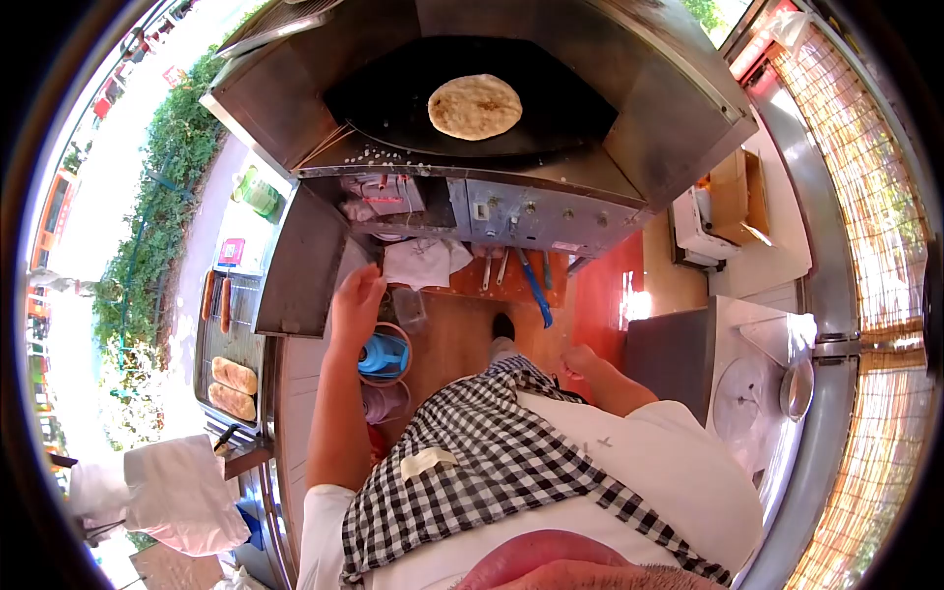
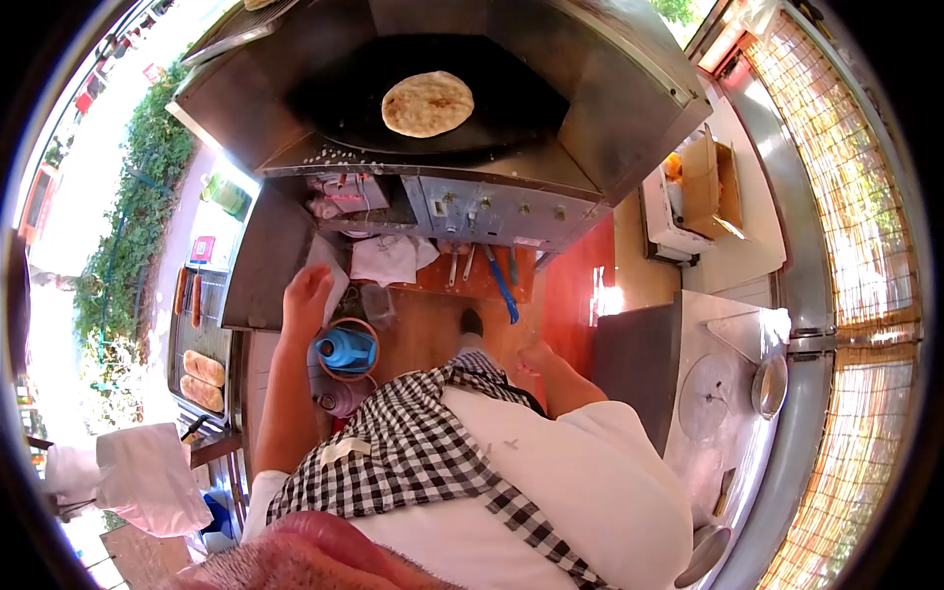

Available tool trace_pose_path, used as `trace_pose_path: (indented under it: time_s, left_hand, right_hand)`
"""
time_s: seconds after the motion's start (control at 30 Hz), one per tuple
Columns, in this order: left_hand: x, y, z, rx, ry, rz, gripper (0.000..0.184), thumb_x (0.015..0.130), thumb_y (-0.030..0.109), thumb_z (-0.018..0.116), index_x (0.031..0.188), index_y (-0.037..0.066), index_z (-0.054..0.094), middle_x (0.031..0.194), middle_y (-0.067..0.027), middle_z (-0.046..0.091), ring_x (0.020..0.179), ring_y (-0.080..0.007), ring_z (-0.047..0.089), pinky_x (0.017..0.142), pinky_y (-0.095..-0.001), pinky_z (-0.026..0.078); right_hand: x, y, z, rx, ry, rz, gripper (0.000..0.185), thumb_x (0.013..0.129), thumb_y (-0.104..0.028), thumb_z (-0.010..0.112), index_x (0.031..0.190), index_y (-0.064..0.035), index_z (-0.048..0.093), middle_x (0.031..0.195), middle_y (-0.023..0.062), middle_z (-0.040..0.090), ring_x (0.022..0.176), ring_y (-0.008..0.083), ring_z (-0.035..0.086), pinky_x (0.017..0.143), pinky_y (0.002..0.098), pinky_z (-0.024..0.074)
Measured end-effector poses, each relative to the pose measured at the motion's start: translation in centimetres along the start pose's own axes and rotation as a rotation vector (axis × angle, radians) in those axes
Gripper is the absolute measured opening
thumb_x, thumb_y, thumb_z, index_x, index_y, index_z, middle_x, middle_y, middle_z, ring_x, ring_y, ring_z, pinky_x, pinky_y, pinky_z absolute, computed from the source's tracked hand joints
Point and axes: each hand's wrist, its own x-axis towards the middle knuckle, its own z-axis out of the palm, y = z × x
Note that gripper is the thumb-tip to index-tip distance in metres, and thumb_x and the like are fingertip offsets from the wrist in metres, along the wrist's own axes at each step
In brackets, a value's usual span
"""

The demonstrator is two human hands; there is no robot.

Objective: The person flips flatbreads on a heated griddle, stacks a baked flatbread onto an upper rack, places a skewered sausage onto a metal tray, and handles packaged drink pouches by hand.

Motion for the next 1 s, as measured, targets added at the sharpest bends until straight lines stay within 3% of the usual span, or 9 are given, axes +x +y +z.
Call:
trace_pose_path:
  time_s: [0.07, 0.17, 0.33, 0.5, 0.6, 0.67, 0.87, 0.93, 1.0]
  left_hand:
    - [4.4, 3.7, 2.0, 0.071, -0.003, 0.089, 0.033, 0.087, 0.016, 0.067, 0.115, -0.001, 0.061, 0.098, -0.0095, 0.068, 0.091, -0.0149, 0.064, 0.080, -0.0273, 0.049]
    - [10.3, 8.4, 5.3, 0.163, -0.023, 0.211, 0.036, 0.085, 0.017, 0.068, 0.116, 0.000, 0.061, 0.100, -0.0109, 0.067, 0.093, -0.0182, 0.065, 0.081, -0.0291, 0.049]
    - [18.7, 13.3, 11.8, 0.365, -0.039, 0.312, 0.037, 0.084, 0.021, 0.068, 0.115, 0.002, 0.062, 0.111, -0.0141, 0.063, 0.102, -0.0260, 0.062, 0.085, -0.0331, 0.049]
    - [25.0, 13.9, 17.9, 0.557, -0.030, 0.421, 0.042, 0.081, 0.028, 0.066, 0.116, 0.004, 0.062, 0.121, -0.0153, 0.059, 0.113, -0.0325, 0.055, 0.097, -0.0404, 0.044]
    - [28.2, 13.8, 21.1, 0.676, -0.052, 0.399, 0.046, 0.080, 0.032, 0.066, 0.117, 0.005, 0.062, 0.123, -0.0149, 0.058, 0.114, -0.0321, 0.055, 0.096, -0.0410, 0.044]
    - [30.5, 13.1, 23.3, 0.695, -0.097, 0.365, 0.056, 0.079, 0.039, 0.066, 0.125, 0.007, 0.057, 0.129, -0.0136, 0.054, 0.122, -0.0319, 0.050, 0.103, -0.0446, 0.038]
    - [32.4, 14.5, 27.3, 0.970, -0.249, 0.231, 0.073, 0.078, 0.041, 0.067, 0.140, 0.011, 0.041, 0.143, -0.0132, 0.041, 0.137, -0.0307, 0.032, 0.112, -0.0591, 0.017]
    - [32.9, 14.7, 27.9, 1.021, -0.348, 0.168, 0.075, 0.078, 0.040, 0.067, 0.142, 0.015, 0.038, 0.146, -0.0119, 0.038, 0.139, -0.0292, 0.029, 0.113, -0.0619, 0.012]
    - [33.2, 14.8, 26.3, 0.968, -0.542, 0.364, 0.070, 0.078, 0.034, 0.066, 0.141, 0.018, 0.042, 0.143, -0.0107, 0.042, 0.140, -0.0276, 0.029, 0.113, -0.0603, 0.012]
  right_hand:
    - [2.7, -0.9, -0.4, 0.071, 0.040, -0.001, 0.028, 0.085, -0.020, 0.059, 0.064, -0.0007, 0.062, 0.057, 0.0114, 0.057, 0.041, 0.0190, 0.051, 0.037, 0.0304, 0.0407]
    - [6.1, -3.7, -3.0, -0.094, -0.057, -0.099, 0.026, 0.084, -0.019, 0.062, 0.067, -0.0001, 0.062, 0.058, 0.0110, 0.058, 0.042, 0.0189, 0.052, 0.037, 0.0305, 0.0407]
    - [9.0, -8.0, -6.6, -0.075, -0.005, -0.171, 0.025, 0.085, -0.019, 0.062, 0.070, 0.0003, 0.064, 0.060, 0.0102, 0.061, 0.043, 0.0184, 0.055, 0.037, 0.0307, 0.0409]
    - [10.2, -8.8, -9.4, 0.042, -0.028, -0.110, 0.028, 0.088, -0.022, 0.062, 0.073, 0.0004, 0.064, 0.061, 0.0098, 0.059, 0.044, 0.0172, 0.052, 0.037, 0.0304, 0.0396]
    - [10.9, -7.2, -11.3, 0.063, -0.052, -0.038, 0.028, 0.090, -0.026, 0.062, 0.076, -0.0014, 0.064, 0.065, 0.0086, 0.061, 0.047, 0.0170, 0.053, 0.040, 0.0308, 0.0414]
    - [11.6, -5.8, -11.8, 0.081, -0.068, 0.018, 0.030, 0.090, -0.031, 0.061, 0.077, -0.0048, 0.065, 0.068, 0.0066, 0.065, 0.051, 0.0177, 0.059, 0.044, 0.0325, 0.0471]
    - [8.9, -5.3, -11.7, 0.256, -0.040, 0.192, 0.024, 0.091, -0.030, 0.061, 0.085, -0.0071, 0.063, 0.069, 0.0040, 0.061, 0.052, 0.0150, 0.054, 0.046, 0.0300, 0.0427]
    - [8.3, -5.5, -11.4, 0.293, -0.034, 0.168, 0.022, 0.092, -0.025, 0.060, 0.084, -0.0039, 0.063, 0.069, 0.0070, 0.061, 0.053, 0.0156, 0.054, 0.043, 0.0289, 0.0419]
    - [7.9, -5.7, -11.4, 0.321, -0.028, 0.152, 0.022, 0.092, -0.022, 0.059, 0.084, -0.0024, 0.063, 0.070, 0.0082, 0.061, 0.053, 0.0158, 0.054, 0.042, 0.0286, 0.0423]
